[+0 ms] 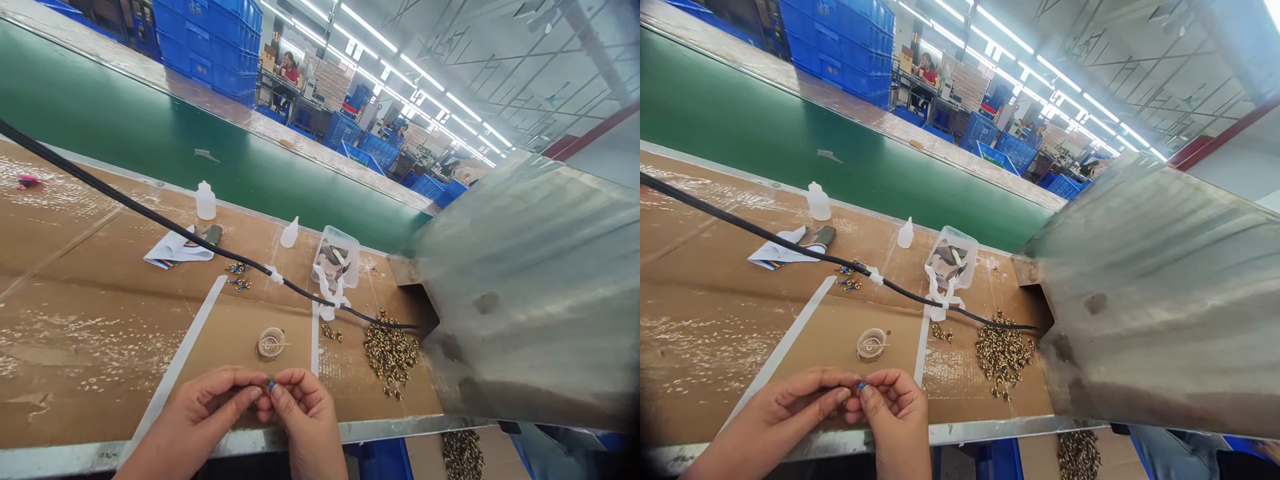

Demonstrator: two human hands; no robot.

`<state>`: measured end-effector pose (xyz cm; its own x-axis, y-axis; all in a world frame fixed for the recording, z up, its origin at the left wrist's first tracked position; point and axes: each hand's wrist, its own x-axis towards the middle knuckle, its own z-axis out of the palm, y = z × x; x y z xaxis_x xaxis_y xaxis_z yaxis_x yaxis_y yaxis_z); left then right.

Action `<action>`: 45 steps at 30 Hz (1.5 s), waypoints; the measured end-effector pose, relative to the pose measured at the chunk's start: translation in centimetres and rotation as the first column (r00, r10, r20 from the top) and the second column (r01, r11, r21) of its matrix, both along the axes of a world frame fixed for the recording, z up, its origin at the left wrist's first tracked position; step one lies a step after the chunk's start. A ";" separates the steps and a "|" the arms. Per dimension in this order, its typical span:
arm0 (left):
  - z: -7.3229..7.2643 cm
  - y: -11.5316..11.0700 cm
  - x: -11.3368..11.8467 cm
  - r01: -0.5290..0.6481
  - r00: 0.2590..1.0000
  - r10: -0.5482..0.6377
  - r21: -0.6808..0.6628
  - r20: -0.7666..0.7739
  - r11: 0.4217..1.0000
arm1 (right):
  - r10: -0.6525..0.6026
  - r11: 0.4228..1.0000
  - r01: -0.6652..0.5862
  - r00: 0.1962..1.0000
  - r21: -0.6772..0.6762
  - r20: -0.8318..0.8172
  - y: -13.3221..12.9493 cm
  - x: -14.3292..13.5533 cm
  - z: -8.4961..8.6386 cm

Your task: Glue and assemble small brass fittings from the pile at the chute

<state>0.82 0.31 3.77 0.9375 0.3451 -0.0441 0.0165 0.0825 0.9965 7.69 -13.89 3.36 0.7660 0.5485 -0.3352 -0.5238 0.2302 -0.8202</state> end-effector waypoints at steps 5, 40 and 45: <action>0.4 0.1 0.2 -0.034 0.997 0.038 -0.063 0.065 0.997 | -0.041 0.999 0.041 0.999 0.013 0.036 0.7 -0.3 0.1; -1.0 2.6 0.1 -0.188 0.982 0.172 0.379 0.076 0.906 | 0.145 0.847 0.353 0.567 -0.398 0.811 1.2 4.2 1.4; -1.2 2.6 0.3 -0.160 0.986 0.165 0.298 0.009 0.941 | 0.196 0.832 0.382 0.477 -0.403 0.857 1.0 3.8 1.9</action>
